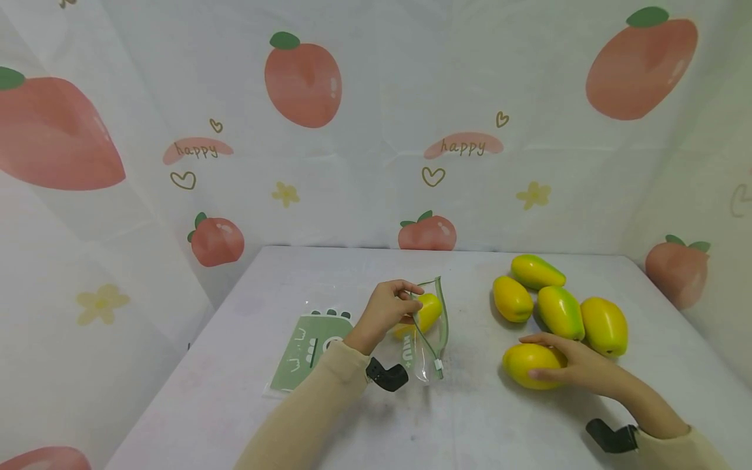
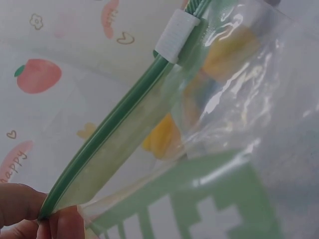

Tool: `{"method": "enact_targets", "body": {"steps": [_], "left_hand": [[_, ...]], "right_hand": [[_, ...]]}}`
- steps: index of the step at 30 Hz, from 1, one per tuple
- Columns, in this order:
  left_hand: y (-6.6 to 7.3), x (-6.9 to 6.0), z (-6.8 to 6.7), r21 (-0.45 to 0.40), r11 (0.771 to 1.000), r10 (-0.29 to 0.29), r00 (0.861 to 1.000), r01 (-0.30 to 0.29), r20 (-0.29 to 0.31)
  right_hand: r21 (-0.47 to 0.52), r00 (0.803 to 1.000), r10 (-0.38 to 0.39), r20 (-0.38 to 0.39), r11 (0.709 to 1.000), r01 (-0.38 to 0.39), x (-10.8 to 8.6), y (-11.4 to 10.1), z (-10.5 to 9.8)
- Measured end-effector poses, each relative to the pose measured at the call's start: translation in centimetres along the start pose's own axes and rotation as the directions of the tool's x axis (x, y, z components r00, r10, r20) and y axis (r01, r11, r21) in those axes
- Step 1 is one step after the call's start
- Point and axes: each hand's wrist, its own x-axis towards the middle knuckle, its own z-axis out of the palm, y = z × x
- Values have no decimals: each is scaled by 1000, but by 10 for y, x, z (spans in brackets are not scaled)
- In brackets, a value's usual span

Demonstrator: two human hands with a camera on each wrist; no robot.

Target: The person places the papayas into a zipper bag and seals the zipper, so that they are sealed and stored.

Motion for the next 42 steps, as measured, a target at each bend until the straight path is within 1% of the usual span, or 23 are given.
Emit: {"method": "enact_targets", "body": {"steps": [6, 11, 14, 18, 24, 31, 35, 39, 42], "left_hand": [[0, 0, 1, 9, 1000, 2, 1000, -2, 0], [8, -5, 1, 20, 1000, -12, 1000, 12, 6], [6, -5, 2, 12, 1000, -8, 1000, 8, 3], [0, -1, 1, 1, 1000, -6, 1000, 6, 5], [0, 0, 1, -3, 1000, -5, 1000, 5, 13], [0, 0, 1, -13, 1000, 5, 1000, -5, 23], [0, -1, 1, -10, 1000, 7, 1000, -7, 21], [1, -2, 1, -5, 1000, 7, 1000, -7, 21], [1, -1, 1, -5, 1000, 11, 1000, -11, 23]], "right_hand": [[2, 1000, -11, -1, 1000, 11, 4, -4, -1], [-9, 999, -47, -14, 999, 47, 9, -11, -4], [-17, 998, -60, -22, 998, 59, 12, -17, -6], [-20, 997, -67, -40, 998, 66, 17, -25, -7], [-20, 992, -93, -90, 996, 91, 25, -38, -6], [-58, 974, -163, -159, 986, 155, 35, -52, 0], [-72, 953, -214, -214, 977, 203, 43, -59, 5], [-50, 934, -250, -256, 968, 245, 50, -67, 11], [-36, 925, -263, -275, 964, 263, 55, -71, 16]]}}
